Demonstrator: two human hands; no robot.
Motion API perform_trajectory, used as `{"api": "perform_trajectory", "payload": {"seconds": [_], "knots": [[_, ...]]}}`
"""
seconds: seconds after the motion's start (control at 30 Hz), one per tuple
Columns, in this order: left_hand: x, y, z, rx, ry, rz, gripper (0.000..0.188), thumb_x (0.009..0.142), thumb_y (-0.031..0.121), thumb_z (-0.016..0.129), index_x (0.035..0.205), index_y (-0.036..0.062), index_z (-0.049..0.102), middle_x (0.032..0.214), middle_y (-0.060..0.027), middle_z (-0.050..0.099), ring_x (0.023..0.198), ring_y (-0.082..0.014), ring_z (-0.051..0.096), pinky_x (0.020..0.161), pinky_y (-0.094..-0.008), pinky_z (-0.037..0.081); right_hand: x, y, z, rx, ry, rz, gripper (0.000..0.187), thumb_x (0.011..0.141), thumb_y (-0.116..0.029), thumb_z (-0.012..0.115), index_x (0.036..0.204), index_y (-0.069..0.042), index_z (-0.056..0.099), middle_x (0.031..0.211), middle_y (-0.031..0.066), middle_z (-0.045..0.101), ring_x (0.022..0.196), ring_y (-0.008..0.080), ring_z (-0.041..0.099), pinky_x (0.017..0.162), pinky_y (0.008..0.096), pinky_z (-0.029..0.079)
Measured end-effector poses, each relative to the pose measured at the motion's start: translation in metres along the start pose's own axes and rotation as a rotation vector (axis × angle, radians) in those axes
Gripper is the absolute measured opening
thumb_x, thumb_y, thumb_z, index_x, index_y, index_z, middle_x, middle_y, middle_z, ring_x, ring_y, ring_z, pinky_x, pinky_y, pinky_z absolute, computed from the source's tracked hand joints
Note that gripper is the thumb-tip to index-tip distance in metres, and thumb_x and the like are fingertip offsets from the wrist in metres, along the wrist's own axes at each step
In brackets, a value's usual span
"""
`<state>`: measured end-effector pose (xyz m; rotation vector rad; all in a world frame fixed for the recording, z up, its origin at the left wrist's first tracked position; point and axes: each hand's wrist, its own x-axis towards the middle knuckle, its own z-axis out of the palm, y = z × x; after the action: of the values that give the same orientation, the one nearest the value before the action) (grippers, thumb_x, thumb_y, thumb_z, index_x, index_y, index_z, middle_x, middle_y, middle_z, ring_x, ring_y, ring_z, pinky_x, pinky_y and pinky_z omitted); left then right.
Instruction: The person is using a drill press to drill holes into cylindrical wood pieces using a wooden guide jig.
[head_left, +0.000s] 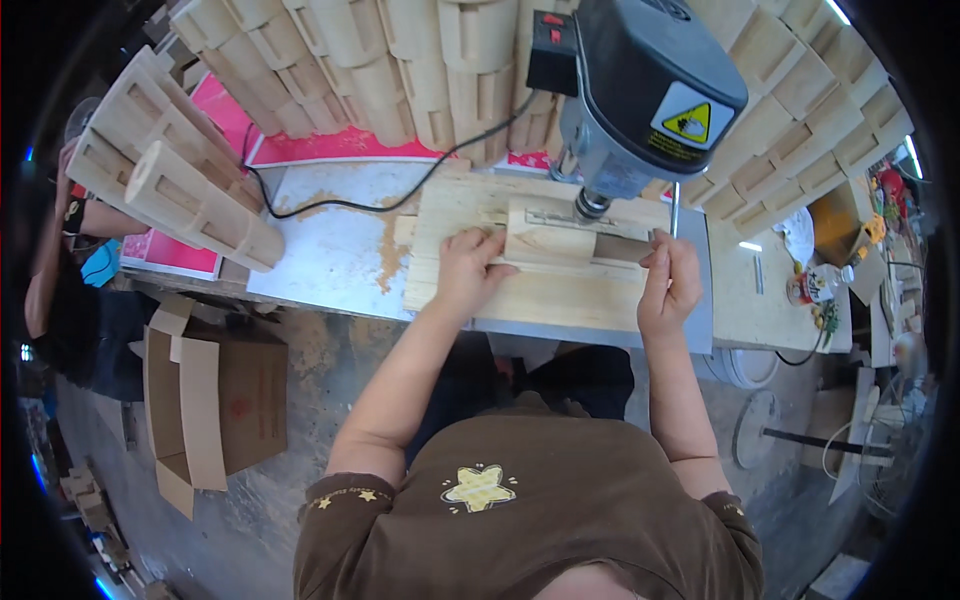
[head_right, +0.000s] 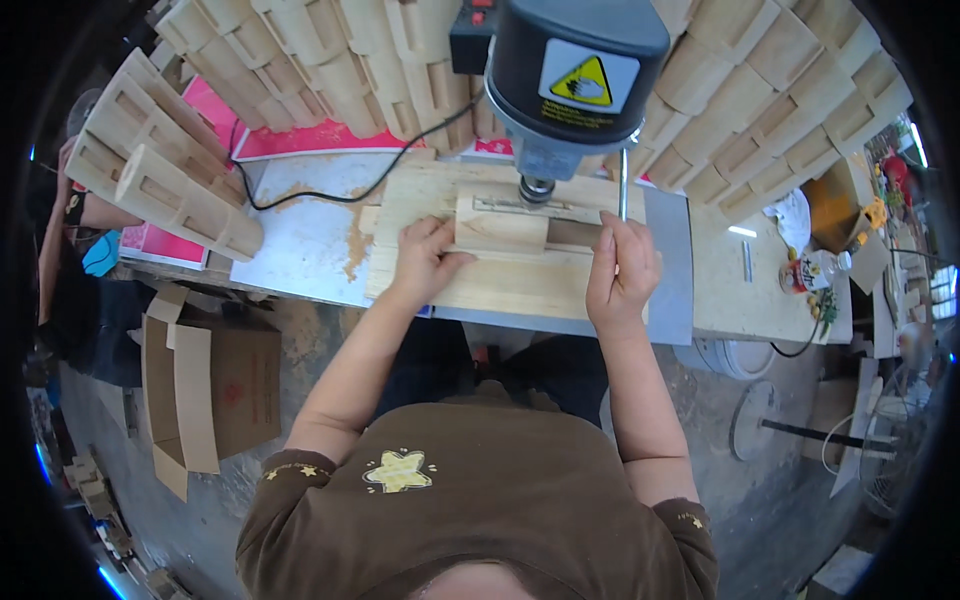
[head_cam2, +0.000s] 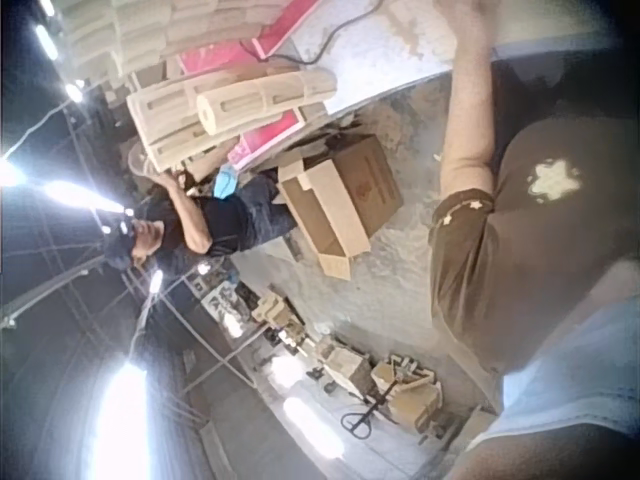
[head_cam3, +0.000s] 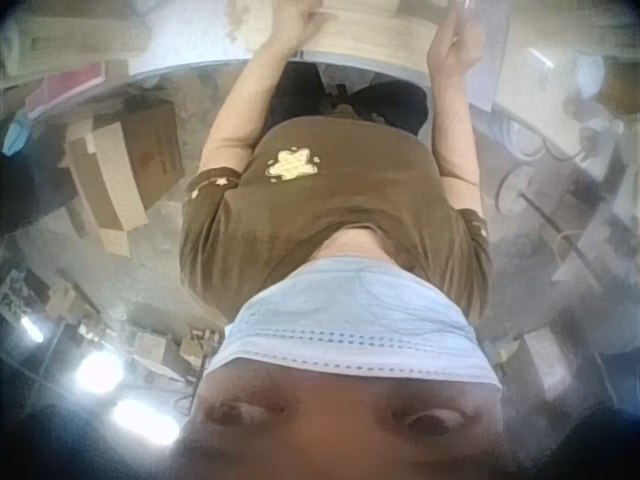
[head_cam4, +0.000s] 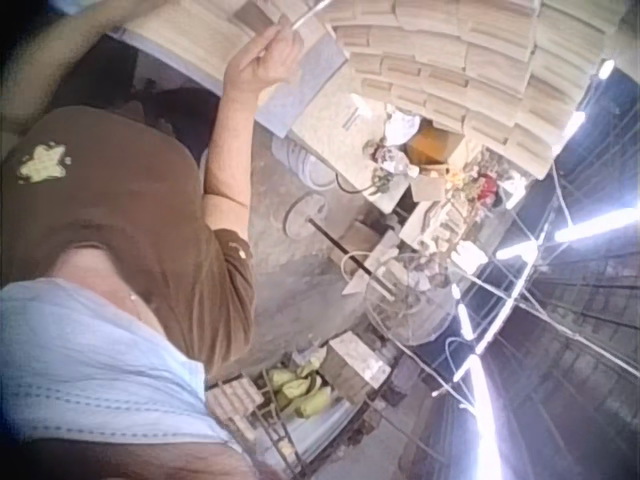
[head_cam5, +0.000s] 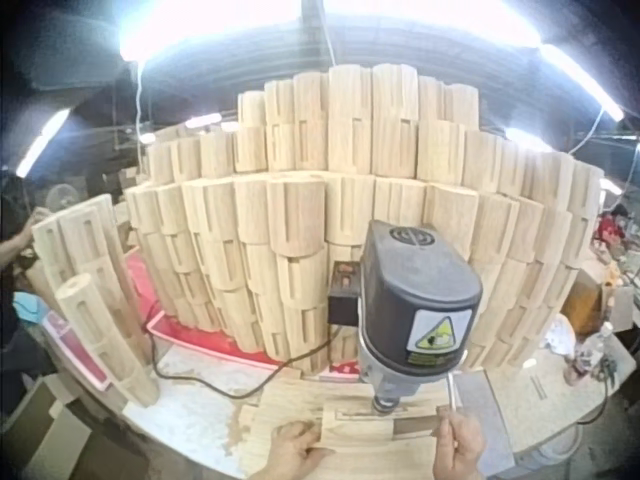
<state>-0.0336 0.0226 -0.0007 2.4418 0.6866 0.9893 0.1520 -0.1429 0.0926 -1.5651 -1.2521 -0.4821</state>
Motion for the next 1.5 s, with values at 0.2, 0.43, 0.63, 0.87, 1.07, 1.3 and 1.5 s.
{"api": "perform_trajectory", "payload": {"seconds": [0.2, 0.43, 0.63, 0.87, 1.07, 1.3, 1.5], "knots": [[0.000, 0.004, 0.000, -0.021, -0.106, -0.058, 0.053, 0.062, 0.024, 0.075, 0.111, 0.0098, 0.063, 0.091, -0.0073, 0.057, 0.093, -0.0267, 0.053, 0.082, -0.0397, 0.034, -0.007, 0.013, 0.009, 0.023, 0.049, -0.023, 0.015, 0.083, 0.000, 0.054, 0.096, 0.002, 0.061, 0.077, 0.0133, 0.057, 0.069, 0.0218, 0.053, 0.058, 0.0294, 0.042], [-0.002, 0.007, -0.001, 0.052, -0.114, -0.057, 0.050, 0.063, 0.024, 0.075, 0.109, 0.0103, 0.063, 0.093, -0.0064, 0.058, 0.092, -0.0259, 0.053, 0.084, -0.0404, 0.031, 0.073, -0.029, -0.030, -0.023, 0.105, -0.102, 0.007, 0.084, -0.004, 0.057, 0.080, 0.001, 0.059, 0.063, 0.0096, 0.051, 0.052, 0.0202, 0.049, 0.051, 0.0290, 0.039], [0.005, 0.033, 0.031, 0.043, 0.014, 0.051, 0.046, 0.065, 0.030, 0.075, 0.105, 0.0109, 0.064, 0.080, -0.0036, 0.053, 0.084, -0.0233, 0.051, 0.082, -0.0403, 0.029, 0.191, 0.015, -0.010, -0.145, 0.018, 0.083, 0.027, 0.088, -0.024, 0.055, 0.077, 0.000, 0.055, 0.062, 0.0095, 0.051, 0.055, 0.0192, 0.047, 0.054, 0.0291, 0.040], [0.005, 0.035, 0.029, 0.077, -0.045, -0.038, 0.053, 0.063, 0.033, 0.076, 0.107, 0.0078, 0.063, 0.086, -0.0037, 0.056, 0.090, -0.0227, 0.052, 0.084, -0.0405, 0.029, 0.175, -0.016, -0.020, -0.125, -0.010, 0.102, 0.029, 0.089, -0.024, 0.052, 0.081, 0.002, 0.059, 0.066, 0.0098, 0.054, 0.065, 0.0158, 0.051, 0.061, 0.0297, 0.041], [0.008, 0.031, 0.032, 0.058, -0.038, -0.040, 0.052, 0.063, 0.034, 0.076, 0.105, 0.0072, 0.064, 0.083, -0.0029, 0.056, 0.086, -0.0224, 0.052, 0.084, -0.0403, 0.029, 0.107, -0.044, -0.044, -0.056, -0.069, 0.090, 0.017, 0.082, -0.012, 0.057, 0.069, -0.002, 0.053, 0.059, 0.0141, 0.050, 0.051, 0.0273, 0.052, 0.048, 0.0323, 0.040], [0.013, 0.031, 0.038, 0.077, 0.019, 0.019, 0.046, 0.065, 0.028, 0.075, 0.107, 0.0117, 0.064, 0.082, -0.0037, 0.057, 0.085, -0.0231, 0.053, 0.081, -0.0398, 0.031, 0.028, -0.015, -0.021, -0.049, 0.035, -0.033, 0.004, 0.074, -0.002, 0.060, 0.074, -0.004, 0.057, 0.062, 0.0084, 0.053, 0.054, 0.0270, 0.050, 0.052, 0.0354, 0.038], [0.004, 0.034, 0.031, 0.111, -0.023, 0.001, 0.043, 0.065, 0.027, 0.074, 0.104, 0.0131, 0.065, 0.081, -0.0038, 0.058, 0.086, -0.0234, 0.053, 0.082, -0.0406, 0.031, -0.001, 0.018, 0.010, 0.015, 0.117, -0.149, 0.011, 0.072, -0.002, 0.061, 0.082, -0.003, 0.059, 0.073, 0.0101, 0.054, 0.066, 0.0282, 0.052, 0.060, 0.0375, 0.039]]}}
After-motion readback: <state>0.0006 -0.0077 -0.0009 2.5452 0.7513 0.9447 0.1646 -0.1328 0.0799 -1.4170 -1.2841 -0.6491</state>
